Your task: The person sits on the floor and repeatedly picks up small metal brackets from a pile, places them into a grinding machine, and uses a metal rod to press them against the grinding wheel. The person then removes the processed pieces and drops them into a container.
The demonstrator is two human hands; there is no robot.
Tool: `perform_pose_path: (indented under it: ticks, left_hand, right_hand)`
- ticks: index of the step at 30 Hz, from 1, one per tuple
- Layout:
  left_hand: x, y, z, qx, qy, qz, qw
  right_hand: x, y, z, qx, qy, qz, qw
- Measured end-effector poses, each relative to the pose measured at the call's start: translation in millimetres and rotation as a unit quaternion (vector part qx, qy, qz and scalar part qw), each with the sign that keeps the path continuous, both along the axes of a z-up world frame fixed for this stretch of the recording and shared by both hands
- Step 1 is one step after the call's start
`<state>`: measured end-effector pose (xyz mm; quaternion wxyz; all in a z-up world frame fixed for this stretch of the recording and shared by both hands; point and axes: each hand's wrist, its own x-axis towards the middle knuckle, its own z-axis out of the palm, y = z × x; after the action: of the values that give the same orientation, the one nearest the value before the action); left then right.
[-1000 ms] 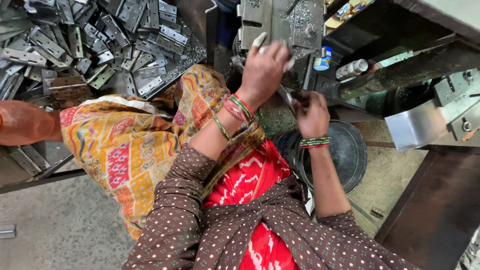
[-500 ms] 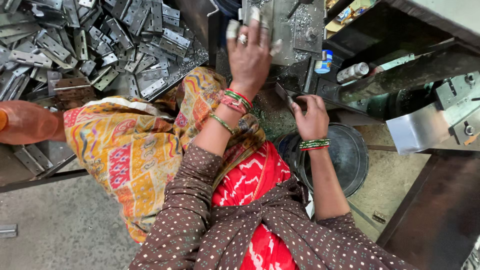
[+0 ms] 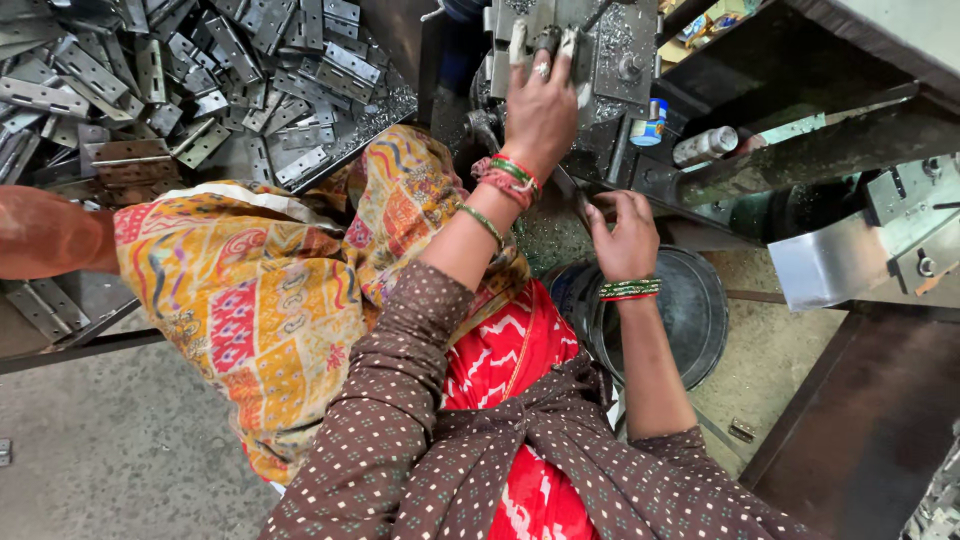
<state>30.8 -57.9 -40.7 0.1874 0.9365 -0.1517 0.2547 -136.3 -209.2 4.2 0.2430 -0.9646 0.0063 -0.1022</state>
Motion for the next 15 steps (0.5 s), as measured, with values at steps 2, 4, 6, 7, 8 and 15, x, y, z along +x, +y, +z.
perform_pose_path:
  ticks: [2,4,6,7,8,15]
  left_hand:
    - [8,-1,-1,0.032,0.034,0.001,0.999]
    - [9,-3,0,0.011,0.036,0.007,0.999]
    - [8,-4,3,0.006,0.045,0.006,0.999]
    - [7,-4,4,0.011,0.053,0.004,0.999]
    - [10,-4,7,0.014,0.058,0.004,0.998]
    - [2,-1,2,0.013,0.044,-0.008,0.999]
  right_hand:
    - [-3,-2,-12,0.0,0.016,-0.004,1.0]
    - [-10,-4,-33,-0.014,0.038,-0.012,0.999]
    - [-19,-1,-63,-0.041,0.065,-0.02,0.997]
    - [-24,1,-79,-0.063,0.103,-0.02,0.992]
    - [-25,1,-94,-0.088,0.137,-0.018,0.986]
    - [-24,-20,-132,-0.019,0.214,0.019,0.977]
